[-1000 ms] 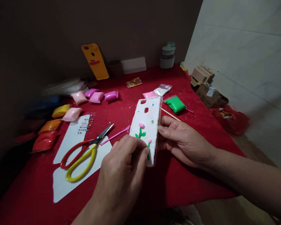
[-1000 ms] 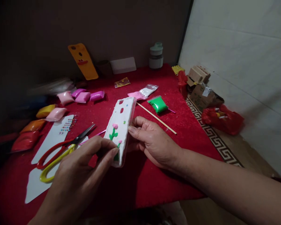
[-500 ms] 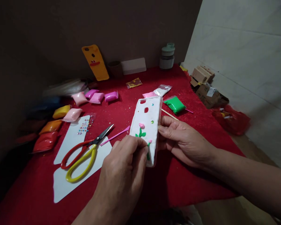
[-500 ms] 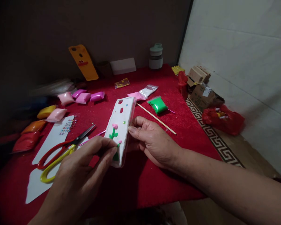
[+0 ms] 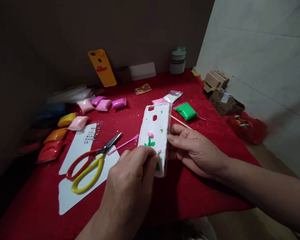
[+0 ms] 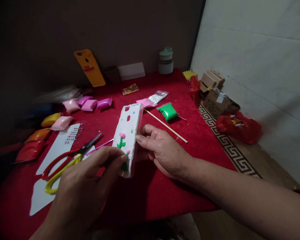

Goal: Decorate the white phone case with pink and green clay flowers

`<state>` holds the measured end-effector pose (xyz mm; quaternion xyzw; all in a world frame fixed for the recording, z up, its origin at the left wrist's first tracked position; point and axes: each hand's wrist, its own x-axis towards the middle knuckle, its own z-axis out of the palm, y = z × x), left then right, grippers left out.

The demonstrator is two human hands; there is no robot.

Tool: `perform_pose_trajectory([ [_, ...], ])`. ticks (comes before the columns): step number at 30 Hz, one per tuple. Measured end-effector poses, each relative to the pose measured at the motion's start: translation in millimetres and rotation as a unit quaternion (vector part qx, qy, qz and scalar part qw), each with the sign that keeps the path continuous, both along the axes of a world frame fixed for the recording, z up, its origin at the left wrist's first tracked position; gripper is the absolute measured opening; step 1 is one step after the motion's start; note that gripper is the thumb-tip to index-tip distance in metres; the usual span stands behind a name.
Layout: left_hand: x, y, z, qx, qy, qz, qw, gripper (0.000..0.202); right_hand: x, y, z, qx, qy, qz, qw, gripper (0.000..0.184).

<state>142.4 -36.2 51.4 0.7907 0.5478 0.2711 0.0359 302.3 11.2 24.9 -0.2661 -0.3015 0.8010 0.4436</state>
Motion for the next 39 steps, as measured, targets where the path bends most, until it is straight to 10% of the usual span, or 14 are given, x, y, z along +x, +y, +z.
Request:
perform_pose_trajectory([
  [28, -15, -4, 8.7, -0.035, -0.083, -0.001, 0.996, 0.008, 2, 2, -0.8, 0.01, 0.015, 0.0, 1.0, 0.004],
  [39, -13, -16, -18.3, 0.113, 0.021, -0.047, 0.992, 0.027, 2, 4, -3.8, 0.012, 0.028, -0.01, 0.999, 0.01],
])
